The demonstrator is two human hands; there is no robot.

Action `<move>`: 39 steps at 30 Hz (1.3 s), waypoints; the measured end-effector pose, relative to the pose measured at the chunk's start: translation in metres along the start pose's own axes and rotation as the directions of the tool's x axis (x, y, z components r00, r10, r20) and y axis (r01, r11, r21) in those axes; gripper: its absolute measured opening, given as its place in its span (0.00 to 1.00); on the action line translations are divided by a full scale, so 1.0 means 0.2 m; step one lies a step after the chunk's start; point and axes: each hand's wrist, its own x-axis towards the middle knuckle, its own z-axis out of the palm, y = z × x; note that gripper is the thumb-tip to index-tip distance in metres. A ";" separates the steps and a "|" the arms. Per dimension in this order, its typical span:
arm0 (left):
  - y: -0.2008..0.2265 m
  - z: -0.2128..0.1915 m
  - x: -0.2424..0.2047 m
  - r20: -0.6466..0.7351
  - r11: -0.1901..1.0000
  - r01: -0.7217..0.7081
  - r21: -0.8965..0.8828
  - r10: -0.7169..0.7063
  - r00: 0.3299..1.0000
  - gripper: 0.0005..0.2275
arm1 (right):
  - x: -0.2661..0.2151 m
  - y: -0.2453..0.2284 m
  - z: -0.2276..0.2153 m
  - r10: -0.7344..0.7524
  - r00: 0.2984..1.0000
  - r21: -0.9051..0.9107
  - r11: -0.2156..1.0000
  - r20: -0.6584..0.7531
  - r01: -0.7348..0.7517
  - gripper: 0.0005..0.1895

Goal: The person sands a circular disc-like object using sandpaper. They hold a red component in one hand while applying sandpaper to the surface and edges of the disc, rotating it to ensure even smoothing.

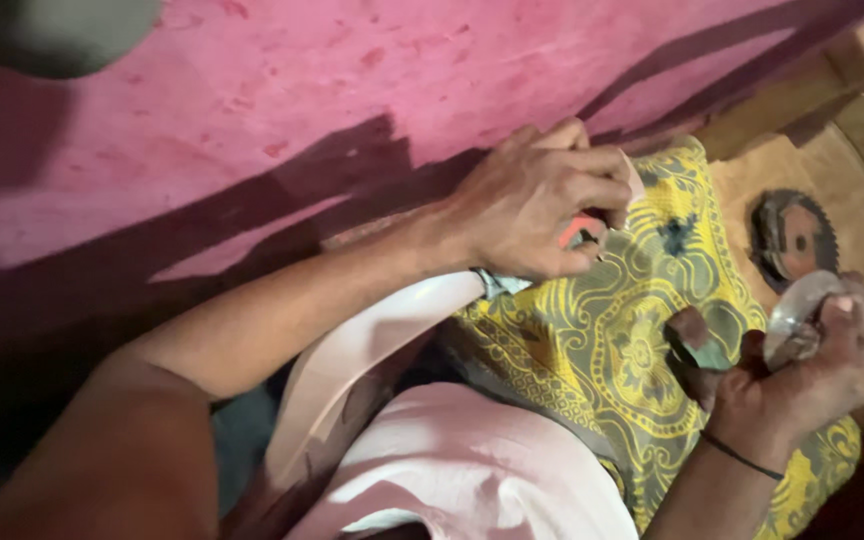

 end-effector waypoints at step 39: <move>0.04 -0.07 0.01 0.008 1.000 0.020 0.008 -0.020 1.000 0.10 | -0.30 0.06 0.36 0.095 0.961 -0.520 0.853 0.261 0.057 0.12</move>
